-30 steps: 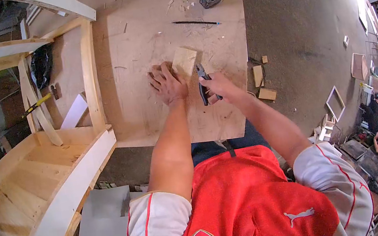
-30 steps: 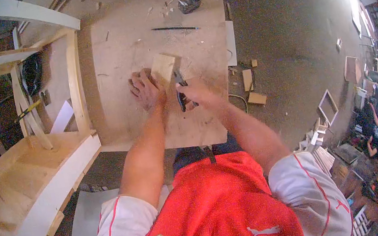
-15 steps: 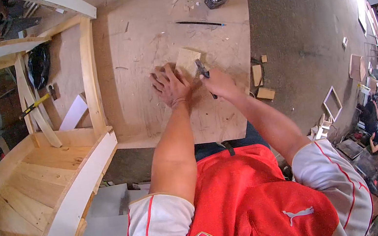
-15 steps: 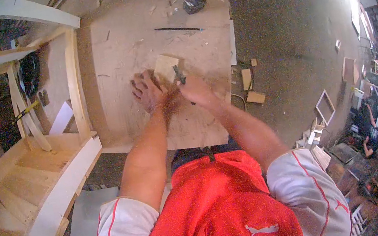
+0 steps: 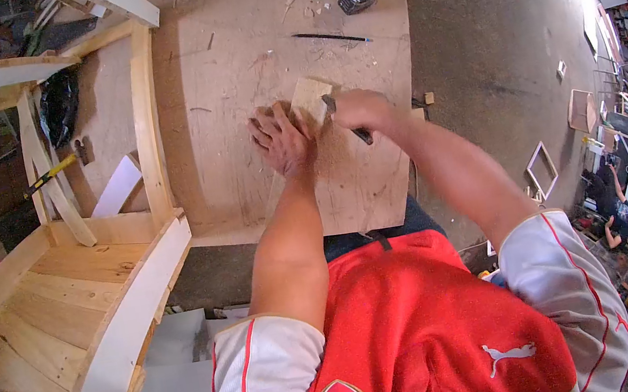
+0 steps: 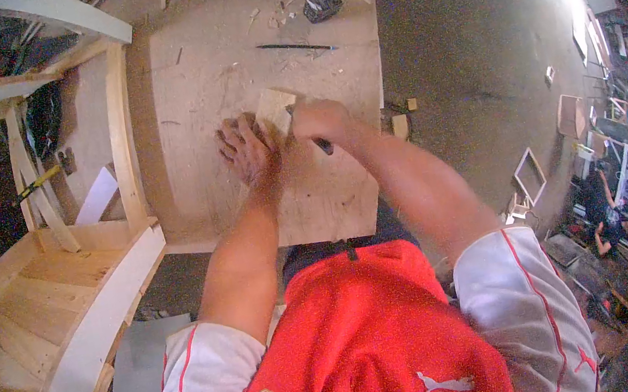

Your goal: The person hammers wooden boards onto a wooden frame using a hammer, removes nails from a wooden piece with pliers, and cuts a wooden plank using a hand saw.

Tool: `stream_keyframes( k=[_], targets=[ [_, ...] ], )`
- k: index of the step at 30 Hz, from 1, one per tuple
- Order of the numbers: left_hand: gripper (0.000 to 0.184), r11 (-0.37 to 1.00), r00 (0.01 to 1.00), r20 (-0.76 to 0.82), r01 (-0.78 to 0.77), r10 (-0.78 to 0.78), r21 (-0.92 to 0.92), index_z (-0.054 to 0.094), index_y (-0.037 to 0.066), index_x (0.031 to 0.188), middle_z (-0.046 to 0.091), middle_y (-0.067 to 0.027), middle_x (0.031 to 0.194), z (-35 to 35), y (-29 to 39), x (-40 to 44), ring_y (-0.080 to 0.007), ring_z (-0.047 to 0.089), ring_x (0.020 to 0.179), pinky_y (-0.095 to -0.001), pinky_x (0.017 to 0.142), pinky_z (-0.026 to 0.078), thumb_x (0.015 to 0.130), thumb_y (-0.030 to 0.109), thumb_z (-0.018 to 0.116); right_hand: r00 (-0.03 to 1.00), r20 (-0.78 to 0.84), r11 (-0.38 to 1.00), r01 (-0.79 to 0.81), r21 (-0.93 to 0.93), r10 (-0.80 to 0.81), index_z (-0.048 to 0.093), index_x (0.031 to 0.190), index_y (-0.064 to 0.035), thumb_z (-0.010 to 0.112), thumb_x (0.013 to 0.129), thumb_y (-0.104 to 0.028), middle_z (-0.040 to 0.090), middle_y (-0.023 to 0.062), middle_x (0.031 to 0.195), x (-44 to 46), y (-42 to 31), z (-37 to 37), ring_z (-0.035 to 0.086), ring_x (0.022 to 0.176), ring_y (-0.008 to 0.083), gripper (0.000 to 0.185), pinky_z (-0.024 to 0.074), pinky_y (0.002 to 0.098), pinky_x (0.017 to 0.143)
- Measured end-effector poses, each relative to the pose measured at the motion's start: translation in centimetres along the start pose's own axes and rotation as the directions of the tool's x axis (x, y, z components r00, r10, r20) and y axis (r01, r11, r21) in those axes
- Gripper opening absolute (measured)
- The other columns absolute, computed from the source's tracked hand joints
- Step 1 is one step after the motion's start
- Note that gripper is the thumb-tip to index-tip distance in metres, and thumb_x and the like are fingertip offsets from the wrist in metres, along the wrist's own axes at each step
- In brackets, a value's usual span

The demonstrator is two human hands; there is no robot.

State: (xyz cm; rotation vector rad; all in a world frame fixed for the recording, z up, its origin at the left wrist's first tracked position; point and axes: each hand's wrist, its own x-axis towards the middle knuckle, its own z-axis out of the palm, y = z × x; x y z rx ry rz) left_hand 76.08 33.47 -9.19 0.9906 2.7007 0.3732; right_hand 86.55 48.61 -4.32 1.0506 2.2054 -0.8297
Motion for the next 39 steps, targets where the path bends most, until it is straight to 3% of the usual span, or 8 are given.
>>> stream_keyframes(
  k=[3, 6, 9, 15, 19, 21, 30, 39],
  targets=[
    [0.056, 1.0, 1.0, 0.013, 0.0, 0.0, -0.022, 0.041, 0.021, 0.152, 0.031, -0.02, 0.163, -0.3, 0.1, 0.0, -0.0477, 0.021, 0.152, -0.062, 0.121, 0.021, 0.104, 0.05, 0.046, 0.947, 0.319, 0.998, -0.053, 0.018, 0.045, 0.067, 0.093, 0.0052, 0.058, 0.089, -0.025, 0.07, 0.0238, 0.078, -0.9, -3.2, -5.6, 0.071, 0.064, 0.033, 0.032, 0.0552, 0.0483, 0.056],
    [0.055, 1.0, 1.0, 0.015, 0.002, -0.002, -0.015, 0.041, 0.022, 0.152, 0.031, -0.0202, 0.163, -0.3, 0.1, 0.1, -0.0475, 0.021, 0.152, -0.0619, 0.121, 0.021, 0.105, 0.051, 0.045, 0.844, 0.432, 0.922, -0.381, 0.067, 0.317, 0.066, 0.085, 0.0015, 0.064, 0.083, -0.018, 0.068, 0.0185, 0.073, 0.9, -3.3, -4.9, 0.067, 0.058, 0.0266, 0.02, 0.0531, 0.0448, 0.048],
    [0.054, 1.0, 1.0, 0.03, 0.011, -0.01, -0.012, 0.042, 0.023, 0.151, 0.03, -0.0199, 0.163, 0.4, -0.1, 0.2, -0.047, 0.02, 0.153, -0.0614, 0.121, 0.02, 0.105, 0.051, 0.044, 0.915, 0.329, 0.907, -0.326, 0.266, 0.233, 0.063, 0.077, 0.0016, 0.071, 0.078, -0.012, 0.065, 0.0155, 0.066, -1.3, -3.2, -4.5, 0.063, 0.054, 0.025, 0.015, 0.0534, 0.0427, 0.048],
    [0.054, 0.999, 0.998, 0.046, 0.034, -0.032, -0.033, 0.042, 0.024, 0.151, 0.028, -0.0184, 0.164, -0.3, 0.1, 0.2, -0.0454, 0.019, 0.153, -0.0599, 0.122, 0.02, 0.104, 0.05, 0.046, 0.987, 0.147, 0.852, -0.135, 0.506, 0.068, 0.061, 0.089, 0.0019, 0.078, 0.079, -0.011, 0.067, 0.0114, 0.074, -2.9, 0.4, -0.7, 0.064, 0.057, 0.0209, 0.023, 0.0554, 0.0379, 0.051],
    [0.054, 0.999, 0.999, 0.003, 0.038, -0.038, -0.011, 0.044, 0.024, 0.15, 0.029, -0.0177, 0.164, 0.2, 0.1, 0.2, -0.0445, 0.021, 0.152, -0.0601, 0.121, 0.021, 0.103, 0.05, 0.048, 0.945, 0.326, 0.309, -0.313, 0.898, 0.011, 0.06, 0.092, -0.0023, 0.074, 0.081, -0.004, 0.065, 0.0095, 0.074, -3.4, 2.2, 2.0, 0.064, 0.056, 0.0195, 0.019, 0.0539, 0.0352, 0.049],
    [0.055, 0.999, 0.999, 0.01, 0.04, -0.041, 0.013, 0.044, 0.024, 0.15, 0.029, -0.0174, 0.164, 0.2, 0.2, 0.2, -0.0444, 0.022, 0.152, -0.0607, 0.121, 0.022, 0.102, 0.05, 0.048, 0.947, 0.321, 0.165, -0.319, 0.933, 0.014, 0.059, 0.091, -0.0035, 0.073, 0.081, -0.001, 0.063, 0.0094, 0.072, -3.7, 1.8, 2.3, 0.064, 0.055, 0.0201, 0.017, 0.0534, 0.0344, 0.049],
    [0.057, 0.995, 0.999, 0.004, 0.034, -0.035, 0.096, 0.042, 0.025, 0.152, 0.03, -0.017, 0.164, 0.8, -0.1, 0.3, -0.0451, 0.023, 0.151, -0.0631, 0.118, 0.025, 0.102, 0.052, 0.046, 0.901, 0.429, 0.135, -0.433, 0.891, 0.061, 0.058, 0.086, -0.0028, 0.073, 0.082, -0.006, 0.062, 0.0094, 0.07, -4.2, 0.8, 0.4, 0.062, 0.052, 0.0215, 0.016, 0.0508, 0.0354, 0.045],
    [0.059, 0.998, 1.0, 0.018, 0.003, -0.005, 0.058, 0.043, 0.022, 0.153, 0.029, -0.021, 0.163, 0.9, -0.5, 0.4, -0.0469, 0.022, 0.152, -0.0647, 0.117, 0.024, 0.102, 0.052, 0.047, 0.873, 0.488, -0.045, -0.486, 0.873, 0.024, 0.06, 0.089, -0.0038, 0.072, 0.086, -0.009, 0.064, 0.0065, 0.073, -4.0, 0.6, 0.9, 0.063, 0.055, 0.0192, 0.013, 0.0559, 0.0356, 0.051]
  ],
)
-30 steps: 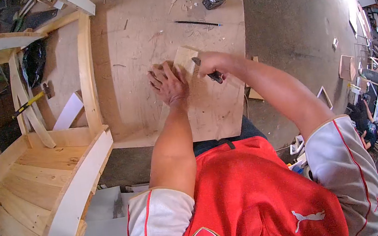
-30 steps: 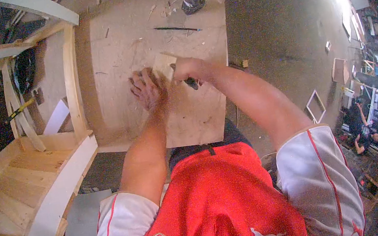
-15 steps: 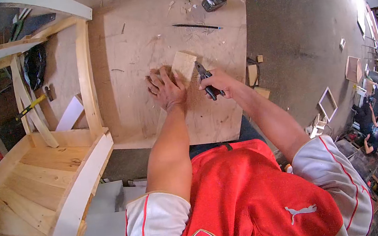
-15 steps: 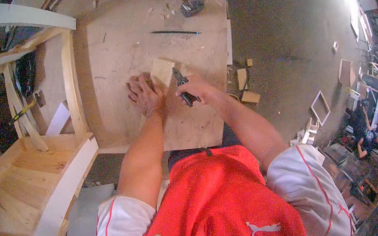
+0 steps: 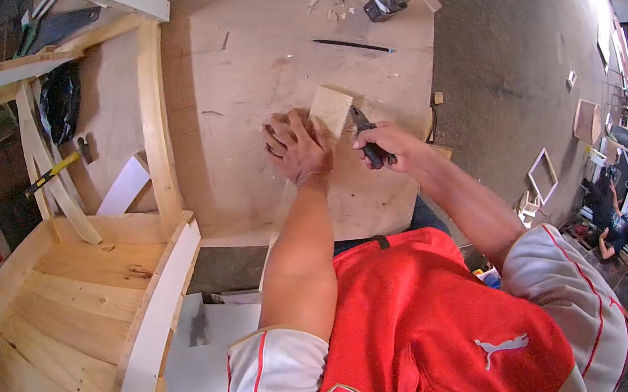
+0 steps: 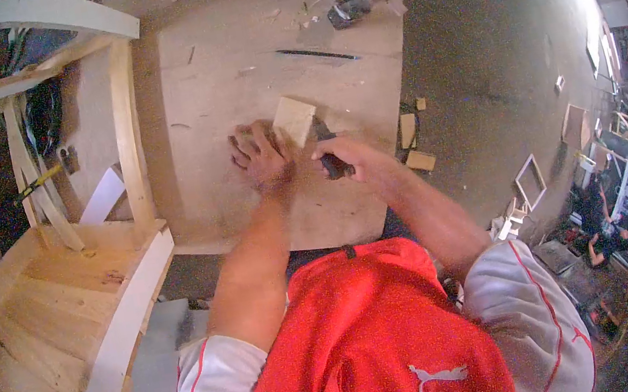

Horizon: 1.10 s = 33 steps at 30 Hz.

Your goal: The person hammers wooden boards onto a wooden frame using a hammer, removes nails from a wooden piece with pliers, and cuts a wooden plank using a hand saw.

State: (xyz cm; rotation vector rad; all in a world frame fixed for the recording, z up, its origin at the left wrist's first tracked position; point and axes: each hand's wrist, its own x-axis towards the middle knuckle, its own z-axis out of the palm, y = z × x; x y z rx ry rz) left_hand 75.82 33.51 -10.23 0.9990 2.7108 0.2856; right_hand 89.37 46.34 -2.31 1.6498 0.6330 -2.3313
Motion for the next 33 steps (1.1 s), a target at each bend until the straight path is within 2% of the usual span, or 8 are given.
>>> stream_keyframes(
  k=[6, 9, 12, 15, 18, 21, 24, 33],
  targets=[
    [0.061, 1.0, 1.0, 0.03, -0.004, 0.005, -0.01, 0.043, 0.02, 0.154, 0.027, -0.0222, 0.164, 0.0, -0.2, 0.0, -0.0496, 0.019, 0.152, -0.0653, 0.117, 0.023, 0.101, 0.051, 0.049, 0.994, -0.1, 0.999, -0.035, 0.032, 0.038, 0.061, 0.089, -0.0041, 0.072, 0.087, -0.01, 0.065, 0.0066, 0.074, -0.5, -0.3, 0.5, 0.062, 0.055, 0.0193, 0.013, 0.053, 0.035, 0.05],
    [0.062, 1.0, 1.0, 0.03, -0.008, 0.008, -0.011, 0.042, 0.02, 0.154, 0.025, -0.0223, 0.164, 0.2, -0.2, 0.0, -0.0505, 0.018, 0.152, -0.0662, 0.117, 0.023, 0.101, 0.051, 0.05, 0.994, -0.108, 0.976, -0.048, -0.211, 0.026, 0.063, 0.091, -0.0032, 0.073, 0.086, -0.012, 0.066, 0.0077, 0.075, -0.2, -0.5, 0.3, 0.064, 0.057, 0.0203, 0.014, 0.0535, 0.0366, 0.051],
    [0.063, 1.0, 0.999, 0.04, -0.009, 0.009, -0.008, 0.043, 0.02, 0.153, 0.025, -0.0223, 0.164, 0.4, -0.1, -0.4, -0.0506, 0.018, 0.152, -0.0672, 0.117, 0.023, 0.099, 0.051, 0.051, 0.995, -0.036, 0.844, 0.056, -0.533, -0.089, 0.058, 0.096, -0.0038, 0.066, 0.098, -0.018, 0.066, 0.0108, 0.079, -0.6, -0.4, -0.5, 0.069, 0.071, 0.0208, 0.017, 0.058, 0.0362, 0.061],
    [0.062, 1.0, 1.0, 0.008, -0.002, 0.002, -0.011, 0.046, 0.02, 0.152, 0.027, -0.0224, 0.164, 0.6, 0.1, 0.0, -0.0506, 0.02, 0.152, -0.0677, 0.117, 0.024, 0.099, 0.051, 0.053, 0.998, 0.049, 0.986, 0.056, -0.16, -0.048, 0.058, 0.103, -0.003, 0.06, 0.106, -0.029, 0.069, 0.0125, 0.086, 0.2, 0.6, -1.3, 0.071, 0.082, 0.0229, 0.027, 0.06, 0.0384, 0.067],
    [0.061, 1.0, 0.999, -0.045, -0.009, 0.009, -0.004, 0.049, 0.02, 0.15, 0.03, -0.0219, 0.163, 1.4, -0.2, 0.0, -0.0502, 0.022, 0.151, -0.0675, 0.116, 0.025, 0.098, 0.051, 0.053, 0.996, 0.058, 0.995, 0.067, -0.078, -0.063, 0.059, 0.107, -0.0017, 0.053, 0.109, -0.034, 0.07, 0.0134, 0.093, 2.0, 1.4, -1.7, 0.072, 0.089, 0.0246, 0.033, 0.0615, 0.0415, 0.07],
    [0.06, 1.0, 0.998, -0.07, -0.002, 0.002, 0.01, 0.05, 0.02, 0.148, 0.031, -0.0208, 0.162, 1.8, -0.2, -0.2, -0.0492, 0.024, 0.151, -0.0669, 0.116, 0.027, 0.098, 0.051, 0.055, 0.981, 0.161, 0.993, 0.093, 0.074, -0.104, 0.061, 0.112, -0.0004, 0.059, 0.106, -0.028, 0.071, 0.014, 0.095, 3.1, 2.3, -1.6, 0.073, 0.088, 0.0258, 0.028, 0.0628, 0.0432, 0.073],
    [0.059, 1.0, 0.996, -0.091, -0.001, 0.002, 0.021, 0.051, 0.021, 0.148, 0.032, -0.0195, 0.162, 1.7, -0.2, -0.2, -0.0479, 0.024, 0.151, -0.0659, 0.116, 0.027, 0.098, 0.051, 0.055, 0.959, 0.188, 0.977, 0.216, 0.0, -0.212, 0.062, 0.112, 0.0009, 0.065, 0.102, -0.021, 0.072, 0.0149, 0.099, 4.4, 3.3, -1.5, 0.073, 0.088, 0.0269, 0.024, 0.0635, 0.0433, 0.073],
    [0.059, 0.996, 0.998, -0.06, -0.021, 0.027, 0.092, 0.045, 0.022, 0.151, 0.031, -0.0179, 0.162, 1.6, -0.5, -0.2, -0.0467, 0.022, 0.152, -0.0643, 0.117, 0.025, 0.1, 0.051, 0.053, 0.985, 0.012, 0.979, 0.169, 0.116, -0.171, 0.062, 0.101, -0.001, 0.067, 0.096, -0.016, 0.068, 0.011, 0.08, 5.3, 3.0, 0.3, 0.069, 0.065, 0.024, 0.016, 0.0585, 0.0383, 0.056]
  ],
)
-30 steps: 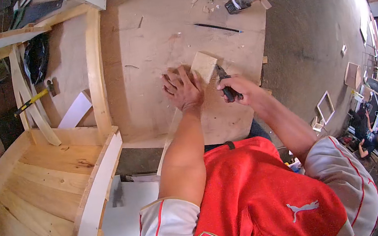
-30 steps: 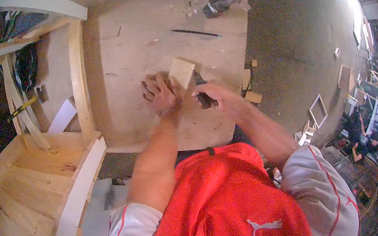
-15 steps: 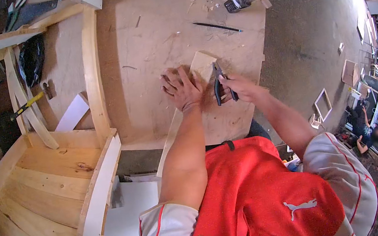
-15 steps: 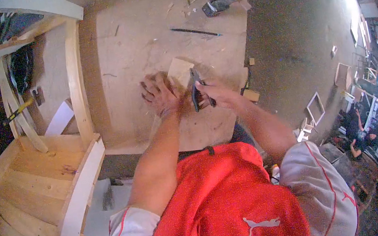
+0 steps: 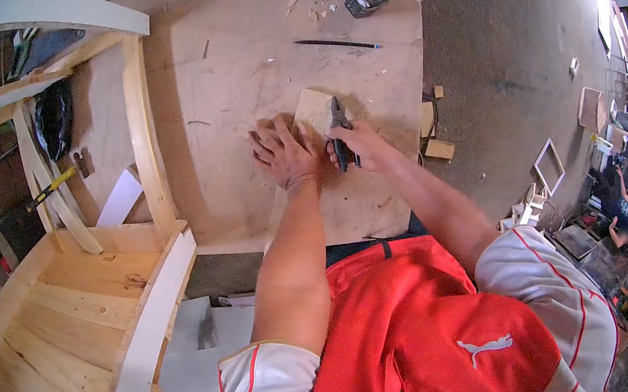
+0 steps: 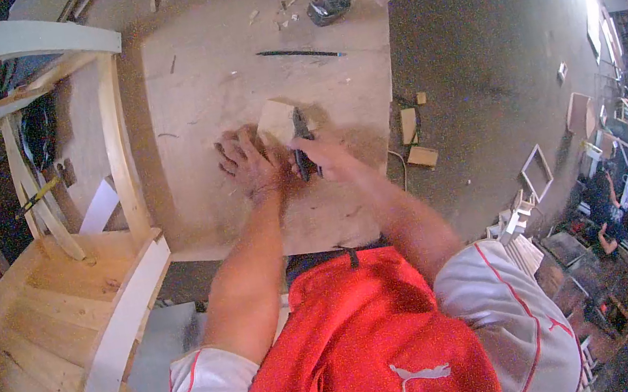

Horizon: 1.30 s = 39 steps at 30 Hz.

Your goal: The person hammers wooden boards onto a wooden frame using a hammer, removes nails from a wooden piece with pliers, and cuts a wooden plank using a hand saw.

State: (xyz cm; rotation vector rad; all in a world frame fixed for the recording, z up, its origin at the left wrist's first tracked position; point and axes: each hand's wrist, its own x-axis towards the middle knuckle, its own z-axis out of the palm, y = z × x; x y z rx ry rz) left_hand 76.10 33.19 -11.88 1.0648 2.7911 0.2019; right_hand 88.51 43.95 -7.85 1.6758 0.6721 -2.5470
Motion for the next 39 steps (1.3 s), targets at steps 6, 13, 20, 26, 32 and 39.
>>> stream_keyframes(
  k=[6, 13, 20, 26, 32, 39],
  targets=[
    [0.059, 1.0, 0.999, 0.051, 0.015, -0.014, -0.021, 0.044, 0.022, 0.151, 0.028, -0.018, 0.163, -1.0, 0.4, 0.0, -0.0464, 0.022, 0.151, -0.065, 0.118, 0.023, 0.1, 0.051, 0.052, 0.982, -0.102, 0.958, -0.128, 0.257, 0.158, 0.06, 0.093, -0.003, 0.067, 0.094, -0.017, 0.064, 0.0093, 0.072, -1.5, -2.0, 3.0, 0.066, 0.06, 0.0226, 0.016, 0.0562, 0.0393, 0.053],
    [0.062, 0.997, 0.994, 0.102, 0.034, -0.027, -0.064, 0.041, 0.021, 0.153, 0.025, -0.0186, 0.165, -1.5, 0.5, 0.1, -0.0465, 0.019, 0.152, -0.0653, 0.118, 0.021, 0.1, 0.051, 0.051, 0.989, 0.133, 0.991, 0.084, -0.103, -0.07, 0.061, 0.102, 0.0007, 0.066, 0.098, -0.019, 0.071, 0.0157, 0.086, -7.7, -11.1, 5.6, 0.072, 0.071, 0.0289, 0.021, 0.0606, 0.0441, 0.063],
    [0.062, 0.999, 0.997, 0.077, 0.031, -0.03, -0.015, 0.039, 0.022, 0.154, 0.026, -0.0178, 0.165, -1.2, 0.4, 0.2, -0.0464, 0.018, 0.153, -0.0648, 0.119, 0.021, 0.101, 0.05, 0.05, 0.98, 0.166, 0.976, -0.071, -0.205, 0.106, 0.057, 0.129, 0.0003, 0.052, 0.109, -0.031, 0.072, 0.0157, 0.111, 0.5, -7.2, -1.8, 0.072, 0.102, 0.0291, 0.038, 0.0601, 0.0472, 0.087],
    [0.06, 0.998, 0.998, 0.051, 0.049, -0.047, -0.036, 0.043, 0.022, 0.152, 0.03, -0.0169, 0.162, -1.4, 0.9, 0.2, -0.0459, 0.019, 0.153, -0.0654, 0.117, 0.024, 0.1, 0.05, 0.052, 0.974, 0.146, 0.917, -0.104, -0.385, 0.172, 0.058, 0.118, -0.0064, 0.053, 0.109, -0.036, 0.071, 0.0102, 0.106, 0.0, 0.6, -3.2, 0.072, 0.092, 0.0243, 0.032, 0.0598, 0.0438, 0.074],
    [0.059, 0.999, 0.999, 0.006, 0.033, -0.033, -0.005, 0.045, 0.021, 0.151, 0.031, -0.0169, 0.161, -0.5, 0.5, 0.1, -0.0454, 0.02, 0.152, -0.0652, 0.117, 0.025, 0.1, 0.05, 0.052, 0.987, 0.098, 0.92, -0.083, -0.382, 0.129, 0.057, 0.117, -0.0051, 0.057, 0.106, -0.042, 0.067, 0.0081, 0.101, 1.0, 1.1, -2.8, 0.07, 0.091, 0.0266, 0.038, 0.0597, 0.0459, 0.075],
    [0.059, 1.0, 1.0, 0.004, 0.011, -0.011, 0.002, 0.046, 0.02, 0.15, 0.03, -0.0179, 0.162, -0.4, 0.3, 0.1, -0.0456, 0.02, 0.152, -0.0651, 0.116, 0.025, 0.099, 0.049, 0.053, 0.995, 0.05, 0.923, -0.056, -0.38, 0.081, 0.057, 0.123, -0.0044, 0.055, 0.107, -0.043, 0.067, 0.0099, 0.104, -0.7, -0.2, -1.7, 0.069, 0.093, 0.0267, 0.042, 0.0595, 0.0459, 0.076]
  ],
)
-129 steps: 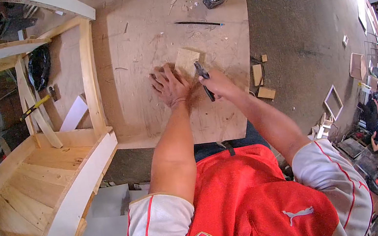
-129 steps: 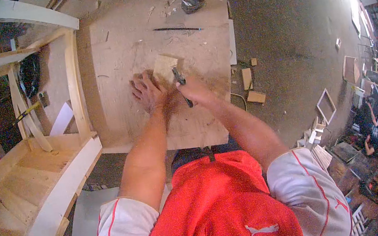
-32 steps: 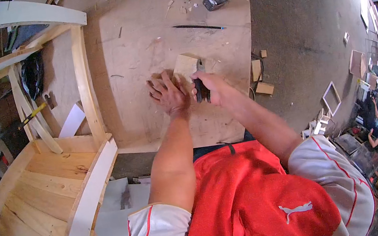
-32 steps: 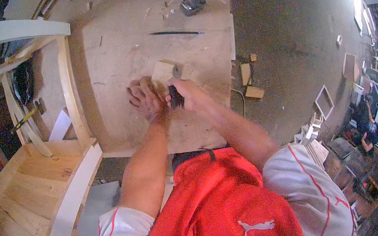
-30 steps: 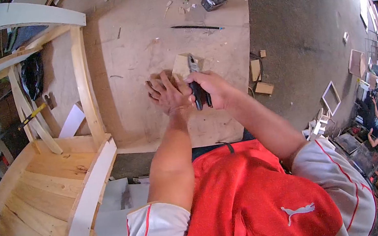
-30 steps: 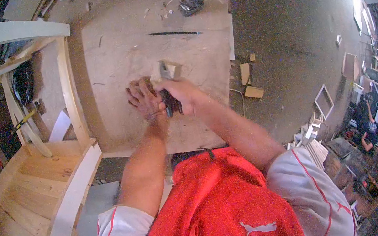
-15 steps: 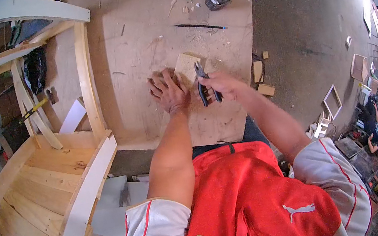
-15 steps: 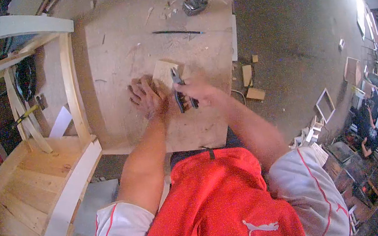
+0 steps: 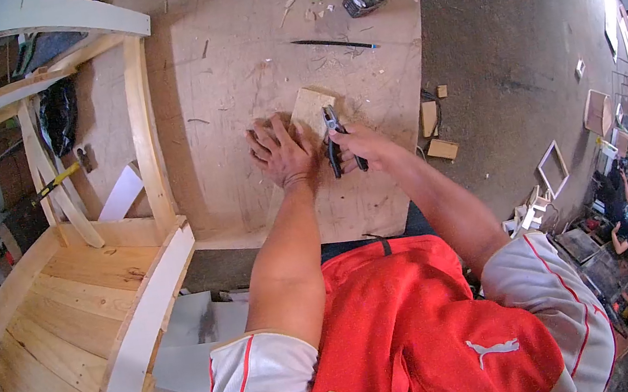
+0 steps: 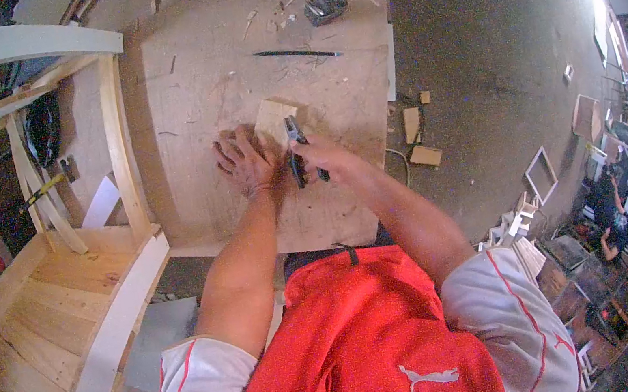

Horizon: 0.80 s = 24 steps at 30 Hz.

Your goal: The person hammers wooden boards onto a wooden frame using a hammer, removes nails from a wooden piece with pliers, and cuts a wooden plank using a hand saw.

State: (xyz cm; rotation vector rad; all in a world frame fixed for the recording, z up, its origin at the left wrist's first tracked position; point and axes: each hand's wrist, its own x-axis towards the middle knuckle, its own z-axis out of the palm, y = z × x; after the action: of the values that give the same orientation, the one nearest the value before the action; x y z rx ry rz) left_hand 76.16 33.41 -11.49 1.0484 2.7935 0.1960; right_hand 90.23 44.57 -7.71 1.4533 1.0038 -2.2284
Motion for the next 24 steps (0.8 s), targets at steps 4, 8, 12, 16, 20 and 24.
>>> stream_keyframes(
  k=[4, 8, 12, 16, 20, 24],
  targets=[
    [0.059, 1.0, 0.999, -0.027, -0.022, 0.022, -0.003, 0.046, 0.02, 0.149, 0.029, -0.0182, 0.162, 0.0, -0.1, 0.0, -0.0465, 0.021, 0.152, -0.0653, 0.115, 0.026, 0.098, 0.049, 0.055, 1.0, -0.004, 0.999, -0.019, -0.041, 0.018, 0.058, 0.119, -0.004, 0.054, 0.107, -0.043, 0.067, 0.0097, 0.102, 0.9, -0.2, -0.6, 0.069, 0.09, 0.026, 0.041, 0.0597, 0.0441, 0.075],
    [0.06, 1.0, 0.998, -0.055, -0.021, 0.022, 0.022, 0.046, 0.021, 0.149, 0.03, -0.0182, 0.162, 0.7, -0.4, 0.0, -0.047, 0.022, 0.151, -0.0651, 0.115, 0.027, 0.097, 0.05, 0.056, 0.999, -0.024, 0.999, 0.036, -0.001, -0.036, 0.059, 0.113, -0.0044, 0.056, 0.106, -0.042, 0.066, 0.0093, 0.098, 2.7, 1.4, -1.1, 0.068, 0.079, 0.0235, 0.039, 0.0565, 0.0373, 0.064],
    [0.059, 1.0, 0.998, -0.057, -0.02, 0.021, 0.016, 0.047, 0.022, 0.149, 0.03, -0.0181, 0.162, 0.6, -0.3, 0.1, -0.0467, 0.023, 0.151, -0.0652, 0.115, 0.028, 0.098, 0.049, 0.056, 0.995, -0.077, 0.996, 0.052, -0.075, -0.058, 0.06, 0.109, -0.0053, 0.056, 0.106, -0.041, 0.066, 0.0073, 0.09, 1.6, -0.4, -0.7, 0.065, 0.073, 0.0201, 0.036, 0.0507, 0.0322, 0.058],
    [0.058, 1.0, 0.999, -0.052, -0.009, 0.009, 0.002, 0.046, 0.022, 0.149, 0.03, -0.0179, 0.162, 0.6, -0.3, 0.0, -0.0463, 0.023, 0.151, -0.0649, 0.115, 0.028, 0.098, 0.049, 0.055, 0.994, -0.08, 0.996, 0.065, -0.069, -0.071, 0.061, 0.107, -0.0049, 0.056, 0.107, -0.04, 0.068, 0.0077, 0.086, 2.7, 0.0, -1.4, 0.065, 0.07, 0.0194, 0.036, 0.0513, 0.0329, 0.059],
    [0.057, 1.0, 0.999, -0.032, -0.009, 0.01, 0.009, 0.046, 0.022, 0.149, 0.03, -0.0176, 0.162, 0.4, -0.2, -0.1, -0.0461, 0.023, 0.151, -0.064, 0.116, 0.027, 0.099, 0.049, 0.053, 0.994, -0.048, 0.992, 0.104, 0.076, -0.101, 0.06, 0.106, -0.0024, 0.054, 0.108, -0.039, 0.071, 0.0121, 0.09, 0.7, -1.8, -0.4, 0.068, 0.068, 0.0215, 0.038, 0.0555, 0.0353, 0.06],
    [0.058, 1.0, 1.0, -0.017, -0.006, 0.006, 0.02, 0.046, 0.023, 0.15, 0.03, -0.0175, 0.163, 0.5, -0.3, 0.0, -0.046, 0.023, 0.151, -0.0636, 0.116, 0.027, 0.099, 0.05, 0.052, 0.992, -0.065, 0.991, 0.114, 0.063, -0.11, 0.06, 0.106, -0.0002, 0.053, 0.108, -0.039, 0.071, 0.0135, 0.087, 0.5, -1.8, 0.2, 0.07, 0.068, 0.0229, 0.04, 0.0573, 0.0374, 0.059]
  ],
)
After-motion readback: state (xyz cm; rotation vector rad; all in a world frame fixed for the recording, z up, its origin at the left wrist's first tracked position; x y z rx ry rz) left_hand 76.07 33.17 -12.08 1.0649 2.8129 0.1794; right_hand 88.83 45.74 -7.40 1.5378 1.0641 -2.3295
